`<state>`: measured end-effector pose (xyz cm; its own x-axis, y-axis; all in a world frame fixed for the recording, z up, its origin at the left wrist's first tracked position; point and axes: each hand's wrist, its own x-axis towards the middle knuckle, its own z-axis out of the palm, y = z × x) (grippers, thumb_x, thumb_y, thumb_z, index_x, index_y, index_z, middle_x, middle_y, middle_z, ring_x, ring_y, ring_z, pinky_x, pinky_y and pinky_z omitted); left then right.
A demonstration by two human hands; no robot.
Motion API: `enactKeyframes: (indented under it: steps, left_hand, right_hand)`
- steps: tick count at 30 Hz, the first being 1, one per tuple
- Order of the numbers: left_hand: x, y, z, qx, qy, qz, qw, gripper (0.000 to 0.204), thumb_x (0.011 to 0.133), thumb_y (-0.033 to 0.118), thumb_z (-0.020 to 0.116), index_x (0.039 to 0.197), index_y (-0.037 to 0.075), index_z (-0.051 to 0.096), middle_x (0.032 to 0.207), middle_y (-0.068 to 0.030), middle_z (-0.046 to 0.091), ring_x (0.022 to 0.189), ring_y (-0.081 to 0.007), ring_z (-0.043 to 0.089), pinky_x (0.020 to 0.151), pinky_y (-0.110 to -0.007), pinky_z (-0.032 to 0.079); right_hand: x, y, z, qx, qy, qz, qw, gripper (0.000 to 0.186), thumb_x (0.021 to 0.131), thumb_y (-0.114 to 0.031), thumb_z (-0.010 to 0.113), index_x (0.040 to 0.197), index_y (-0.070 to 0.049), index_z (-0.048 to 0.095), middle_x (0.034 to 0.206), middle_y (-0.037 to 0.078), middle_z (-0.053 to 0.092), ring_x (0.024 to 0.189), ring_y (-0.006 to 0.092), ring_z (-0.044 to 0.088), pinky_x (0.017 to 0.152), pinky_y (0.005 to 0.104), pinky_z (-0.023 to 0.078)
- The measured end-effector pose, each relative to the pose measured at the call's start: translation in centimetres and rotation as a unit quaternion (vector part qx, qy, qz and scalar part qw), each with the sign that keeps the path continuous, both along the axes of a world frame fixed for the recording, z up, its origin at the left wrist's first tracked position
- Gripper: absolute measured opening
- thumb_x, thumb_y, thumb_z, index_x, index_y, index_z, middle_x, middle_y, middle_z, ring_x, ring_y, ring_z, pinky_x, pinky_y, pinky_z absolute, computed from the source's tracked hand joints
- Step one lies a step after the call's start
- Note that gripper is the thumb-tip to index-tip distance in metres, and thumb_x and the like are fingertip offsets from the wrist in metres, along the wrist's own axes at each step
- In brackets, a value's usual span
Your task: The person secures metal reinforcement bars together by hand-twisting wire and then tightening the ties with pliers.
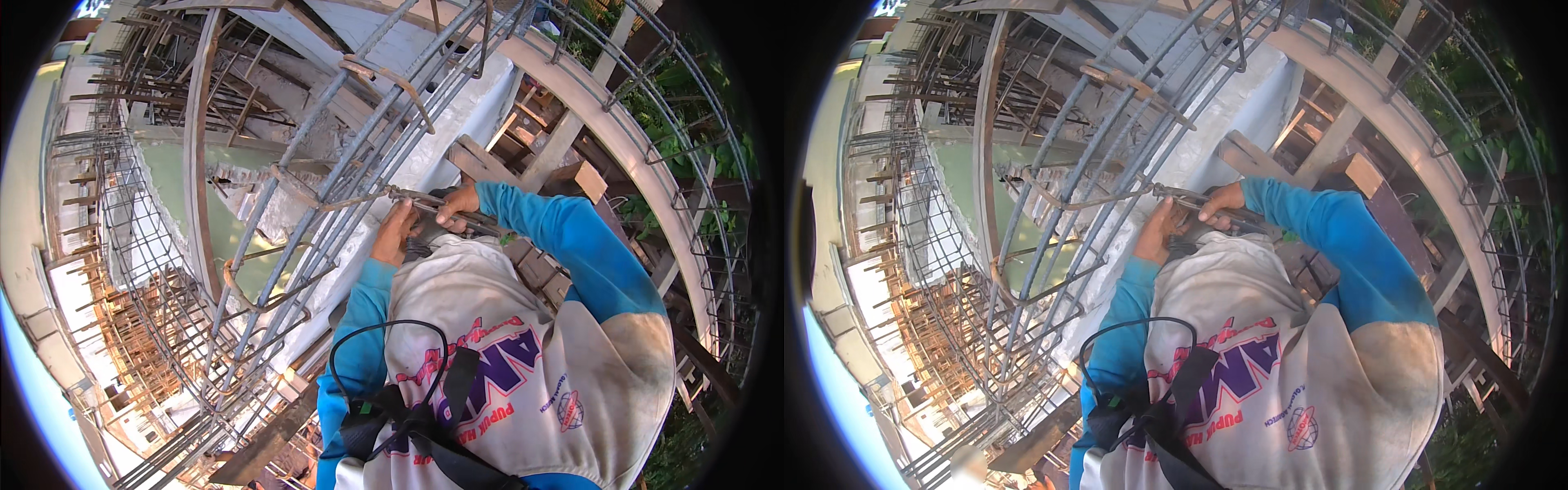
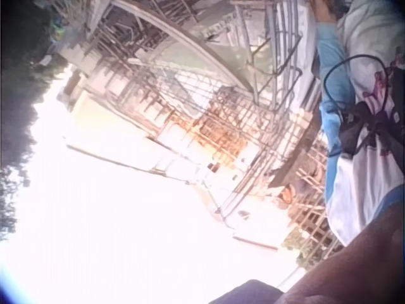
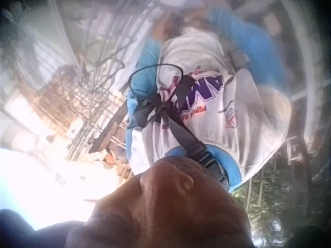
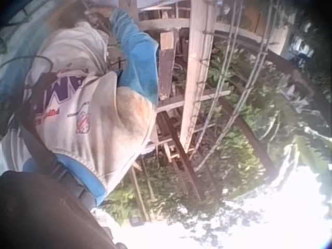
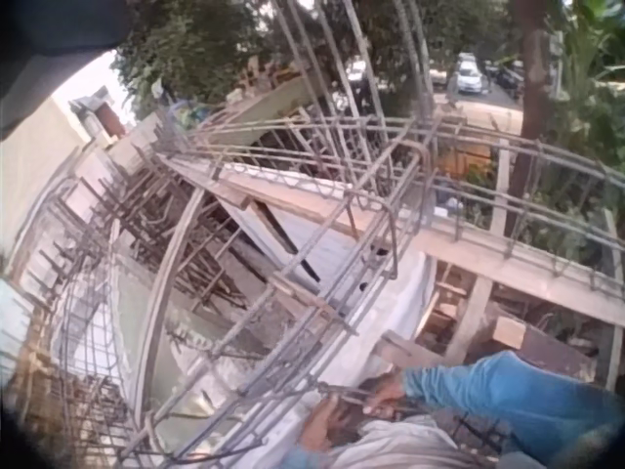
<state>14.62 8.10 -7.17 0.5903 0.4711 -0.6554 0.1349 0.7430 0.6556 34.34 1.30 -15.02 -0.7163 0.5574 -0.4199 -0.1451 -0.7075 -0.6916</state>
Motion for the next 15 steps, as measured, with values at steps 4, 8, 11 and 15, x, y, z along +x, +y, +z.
enactKeyframes:
  steps: [4,8,11,15]
  left_hand:
    - [2.8,-0.9,-1.1,-0.018,-0.081,0.094,0.992,0.034,0.095,0.026,0.048,0.112,-0.003,0.052,0.111,-0.0194,0.060,0.100,-0.0241,0.060,0.081,-0.038,0.050]
    - [2.7,-0.4,-1.4,0.027,-0.034,0.053,0.998,0.030,0.097,0.023,0.040,0.104,-0.005,0.049,0.098,-0.0201,0.063,0.087,-0.0264,0.064,0.080,-0.038,0.052]
    - [3.0,-0.4,-1.5,-0.015,-0.025,0.056,0.998,0.026,0.096,0.021,0.042,0.101,-0.004,0.049,0.096,-0.0196,0.063,0.088,-0.0271,0.064,0.079,-0.037,0.053]
    - [2.4,0.3,1.3,-0.077,-0.001,0.043,0.996,0.026,0.097,0.024,0.045,0.099,-0.001,0.044,0.092,-0.0186,0.059,0.090,-0.0315,0.062,0.078,-0.043,0.055]
  right_hand:
    - [-0.4,-0.9,0.3,-0.018,0.027,-0.012,0.999,0.037,0.077,-0.041,0.069,0.083,-0.006,0.059,0.061,0.003,0.053,0.053,0.0120,0.050,0.049,0.0269,0.041]
    - [-1.7,-5.2,2.0,0.249,-0.283,-0.149,0.914,0.048,0.078,-0.037,0.067,0.108,-0.002,0.053,0.090,0.013,0.060,0.082,0.0262,0.061,0.069,0.0341,0.048]
    - [-5.2,-8.1,7.6,0.282,-0.557,-0.208,0.753,0.054,0.081,-0.032,0.062,0.119,0.001,0.043,0.105,0.025,0.056,0.093,0.0411,0.058,0.081,0.0462,0.047]
    - [-5.1,-6.4,12.6,0.183,-0.524,-0.153,0.818,0.047,0.090,-0.033,0.050,0.111,0.009,0.044,0.093,0.030,0.058,0.090,0.0434,0.058,0.082,0.0474,0.046]
